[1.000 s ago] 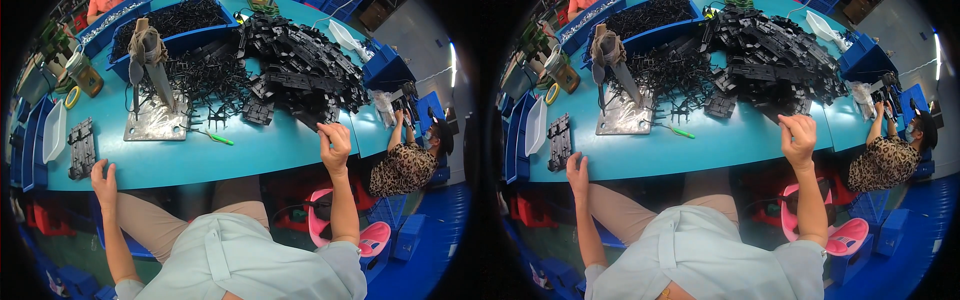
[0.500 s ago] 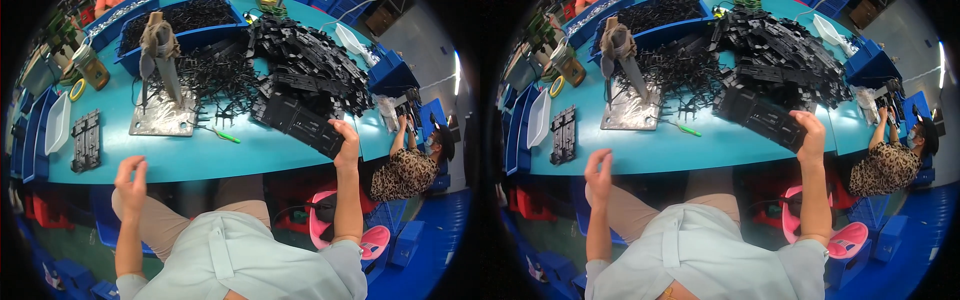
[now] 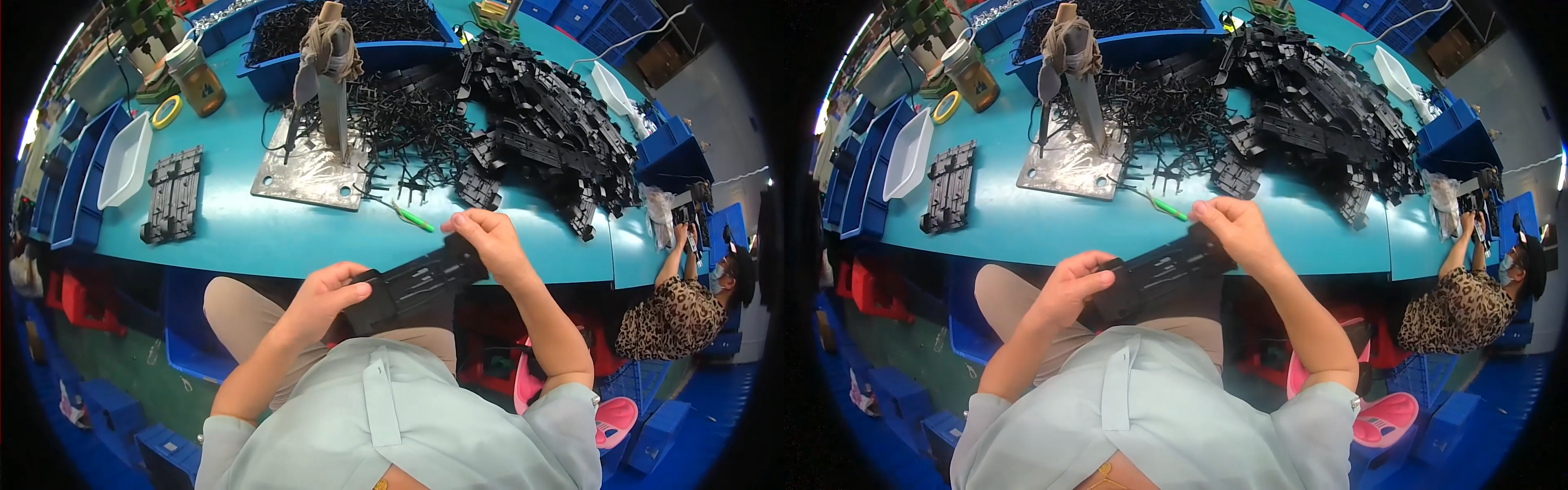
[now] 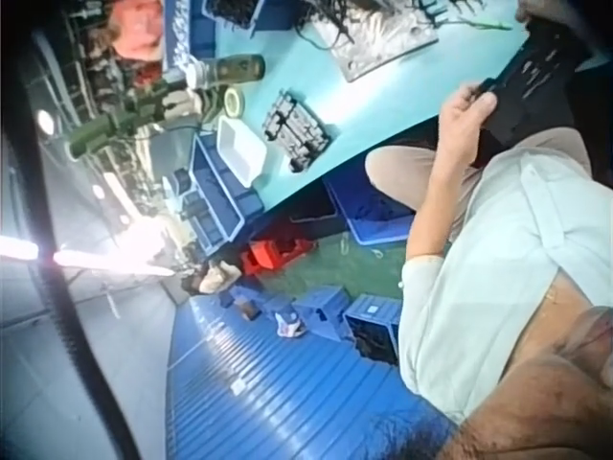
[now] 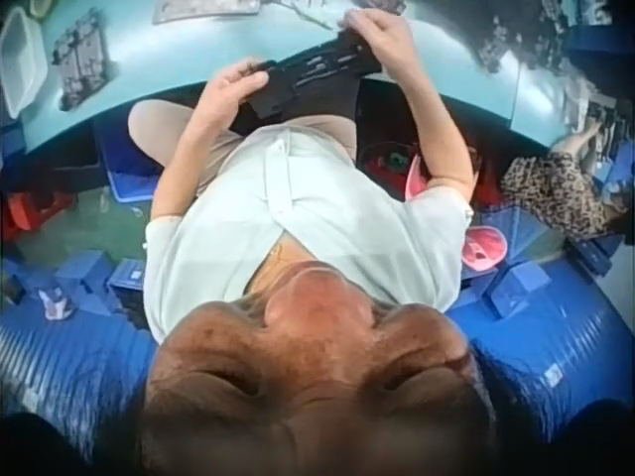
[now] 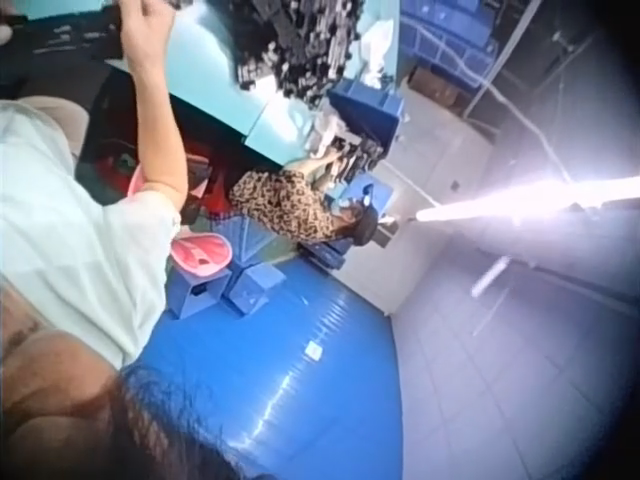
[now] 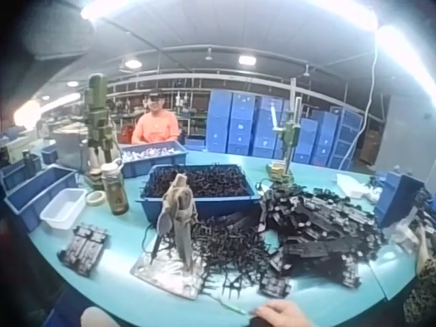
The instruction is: Assembling plastic components and chassis for toy cars at a factory workstation.
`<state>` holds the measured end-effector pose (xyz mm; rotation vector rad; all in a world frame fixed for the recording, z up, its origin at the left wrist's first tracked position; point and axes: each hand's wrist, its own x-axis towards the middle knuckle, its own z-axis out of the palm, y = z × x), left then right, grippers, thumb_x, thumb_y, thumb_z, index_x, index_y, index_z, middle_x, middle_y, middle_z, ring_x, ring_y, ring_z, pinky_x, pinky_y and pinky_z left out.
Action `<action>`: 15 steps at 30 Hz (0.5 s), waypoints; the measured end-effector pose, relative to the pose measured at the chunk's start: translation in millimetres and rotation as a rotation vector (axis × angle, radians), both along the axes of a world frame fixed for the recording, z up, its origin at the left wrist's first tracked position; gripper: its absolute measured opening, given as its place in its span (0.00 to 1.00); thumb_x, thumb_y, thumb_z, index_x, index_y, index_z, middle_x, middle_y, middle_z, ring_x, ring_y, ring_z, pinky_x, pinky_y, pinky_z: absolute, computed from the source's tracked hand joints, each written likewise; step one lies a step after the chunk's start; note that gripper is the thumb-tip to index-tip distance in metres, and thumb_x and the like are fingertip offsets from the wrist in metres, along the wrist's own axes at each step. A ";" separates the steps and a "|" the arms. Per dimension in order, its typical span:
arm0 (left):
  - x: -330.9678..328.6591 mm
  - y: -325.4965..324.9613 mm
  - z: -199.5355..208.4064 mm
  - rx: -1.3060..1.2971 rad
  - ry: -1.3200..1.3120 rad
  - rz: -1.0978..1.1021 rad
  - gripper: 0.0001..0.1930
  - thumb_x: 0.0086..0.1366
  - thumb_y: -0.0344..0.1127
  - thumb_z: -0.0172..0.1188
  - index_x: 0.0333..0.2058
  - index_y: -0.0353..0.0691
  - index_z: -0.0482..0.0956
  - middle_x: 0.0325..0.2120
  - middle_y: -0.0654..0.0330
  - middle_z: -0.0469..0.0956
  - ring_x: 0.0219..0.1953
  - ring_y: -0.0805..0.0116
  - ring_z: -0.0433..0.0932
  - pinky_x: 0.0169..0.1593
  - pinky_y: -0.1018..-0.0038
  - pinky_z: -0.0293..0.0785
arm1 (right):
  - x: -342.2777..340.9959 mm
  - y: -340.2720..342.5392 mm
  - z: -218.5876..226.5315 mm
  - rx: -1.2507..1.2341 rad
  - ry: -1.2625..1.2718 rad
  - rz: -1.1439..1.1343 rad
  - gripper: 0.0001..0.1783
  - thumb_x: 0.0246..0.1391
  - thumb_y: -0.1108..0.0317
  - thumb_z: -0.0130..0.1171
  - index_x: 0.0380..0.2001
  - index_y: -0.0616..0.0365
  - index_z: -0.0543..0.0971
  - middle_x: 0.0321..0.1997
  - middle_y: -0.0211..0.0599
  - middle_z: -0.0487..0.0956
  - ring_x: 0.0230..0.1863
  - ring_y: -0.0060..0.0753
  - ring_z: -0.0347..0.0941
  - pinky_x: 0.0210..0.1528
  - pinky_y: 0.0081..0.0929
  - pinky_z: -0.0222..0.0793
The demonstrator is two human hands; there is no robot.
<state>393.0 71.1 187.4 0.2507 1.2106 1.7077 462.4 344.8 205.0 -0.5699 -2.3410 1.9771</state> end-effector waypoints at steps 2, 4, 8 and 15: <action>2.2 -14.4 -7.1 0.036 -0.113 0.137 0.14 0.62 0.29 0.55 0.46 0.32 0.72 0.41 0.57 0.77 0.41 0.71 0.76 0.47 0.73 0.72 | -8.5 2.2 -5.7 0.256 0.110 -0.009 0.12 0.57 0.65 0.56 0.32 0.64 0.80 0.28 0.28 0.78 0.29 0.15 0.69 0.32 0.17 0.64; 3.0 -33.5 -17.6 0.021 -0.127 0.208 0.14 0.62 0.30 0.55 0.46 0.33 0.71 0.41 0.57 0.77 0.41 0.70 0.77 0.47 0.73 0.72 | -19.1 -1.6 -3.3 0.554 0.301 -0.068 0.07 0.51 0.70 0.61 0.33 0.61 0.80 0.29 0.32 0.77 0.30 0.22 0.71 0.32 0.21 0.67; 10.8 -61.0 -30.0 0.018 -0.138 0.373 0.13 0.63 0.32 0.54 0.45 0.35 0.70 0.40 0.56 0.77 0.40 0.68 0.77 0.46 0.70 0.73 | -40.6 6.8 -23.4 1.043 0.521 0.027 0.14 0.40 0.72 0.64 0.35 0.55 0.79 0.33 0.34 0.75 0.37 0.39 0.72 0.35 0.30 0.70; 17.1 -70.4 -34.7 0.065 -0.180 0.485 0.13 0.67 0.37 0.50 0.45 0.35 0.70 0.41 0.57 0.76 0.43 0.67 0.75 0.49 0.68 0.71 | -65.8 2.8 -35.6 1.252 0.498 0.044 0.12 0.42 0.73 0.63 0.34 0.53 0.78 0.30 0.33 0.74 0.34 0.38 0.72 0.32 0.32 0.70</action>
